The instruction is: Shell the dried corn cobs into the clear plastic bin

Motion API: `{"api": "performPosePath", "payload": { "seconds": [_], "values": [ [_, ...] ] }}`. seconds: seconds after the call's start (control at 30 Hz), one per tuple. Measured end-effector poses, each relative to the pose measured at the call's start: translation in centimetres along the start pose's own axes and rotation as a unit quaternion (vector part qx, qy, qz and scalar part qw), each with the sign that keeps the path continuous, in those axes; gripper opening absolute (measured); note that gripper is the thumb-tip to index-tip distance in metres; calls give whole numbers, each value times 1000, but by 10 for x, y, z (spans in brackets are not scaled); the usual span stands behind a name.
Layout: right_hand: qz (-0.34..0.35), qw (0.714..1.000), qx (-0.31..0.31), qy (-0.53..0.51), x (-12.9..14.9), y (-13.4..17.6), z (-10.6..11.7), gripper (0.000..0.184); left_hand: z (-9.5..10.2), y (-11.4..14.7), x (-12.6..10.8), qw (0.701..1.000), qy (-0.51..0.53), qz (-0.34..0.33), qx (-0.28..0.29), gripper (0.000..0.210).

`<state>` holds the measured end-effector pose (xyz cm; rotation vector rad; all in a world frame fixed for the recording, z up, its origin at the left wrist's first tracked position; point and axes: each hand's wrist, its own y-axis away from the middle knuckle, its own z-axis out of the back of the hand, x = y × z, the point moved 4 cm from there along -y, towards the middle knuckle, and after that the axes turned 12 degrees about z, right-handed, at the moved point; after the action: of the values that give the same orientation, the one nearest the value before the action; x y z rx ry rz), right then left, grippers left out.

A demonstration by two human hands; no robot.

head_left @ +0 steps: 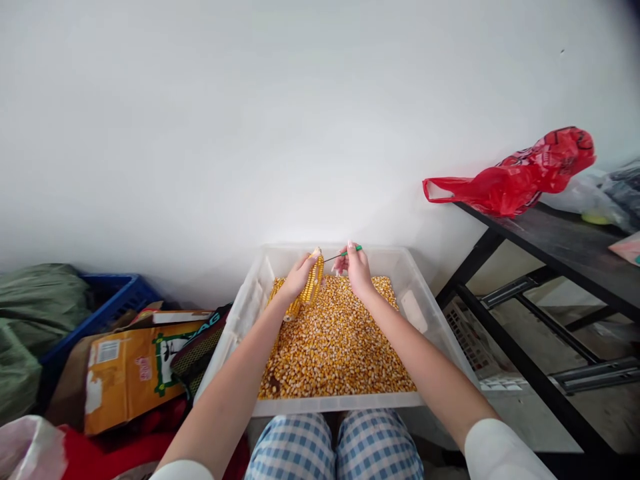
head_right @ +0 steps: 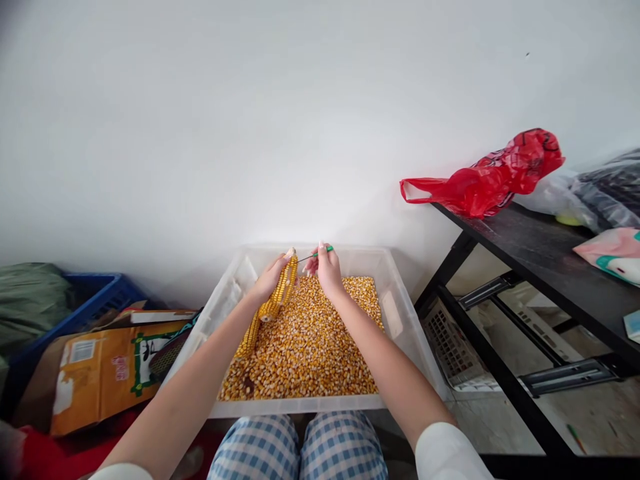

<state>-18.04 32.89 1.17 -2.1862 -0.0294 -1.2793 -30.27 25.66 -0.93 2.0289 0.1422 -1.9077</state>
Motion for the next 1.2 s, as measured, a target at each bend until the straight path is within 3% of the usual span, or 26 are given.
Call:
{"api": "performPosePath", "payload": {
  "seconds": [0.33, 0.53, 0.7, 0.9, 1.03, 1.1, 1.2],
  "values": [
    [60, 995, 43, 65, 6, 9, -10, 35, -6, 3, -4, 999, -25, -24, 41, 42],
    [32, 996, 38, 76, -3, 11, -10, 37, -4, 1, -1, 994, -98, -37, 30, 42],
    [-26, 997, 36, 57, -8, 8, -6, 43, 4, -3, -1, 957, -261, -116, -60, 40],
    [-77, 994, 51, 53, -24, 6, 3, 46, 4, -1, 2, 919, -368, -130, -54, 38],
    [-112, 992, 27, 44, -27, 0, 11, 48, 6, -4, 1, 931, -337, -130, -55, 37],
    [-81, 996, -9, 26, -20, -4, 13, 47, 8, -6, 1, 954, -274, -112, -57, 37],
    [-26, 999, -23, -1, -6, -5, 9, 43, 7, -9, 4, 988, -150, -47, -3, 35]
  ]
}}
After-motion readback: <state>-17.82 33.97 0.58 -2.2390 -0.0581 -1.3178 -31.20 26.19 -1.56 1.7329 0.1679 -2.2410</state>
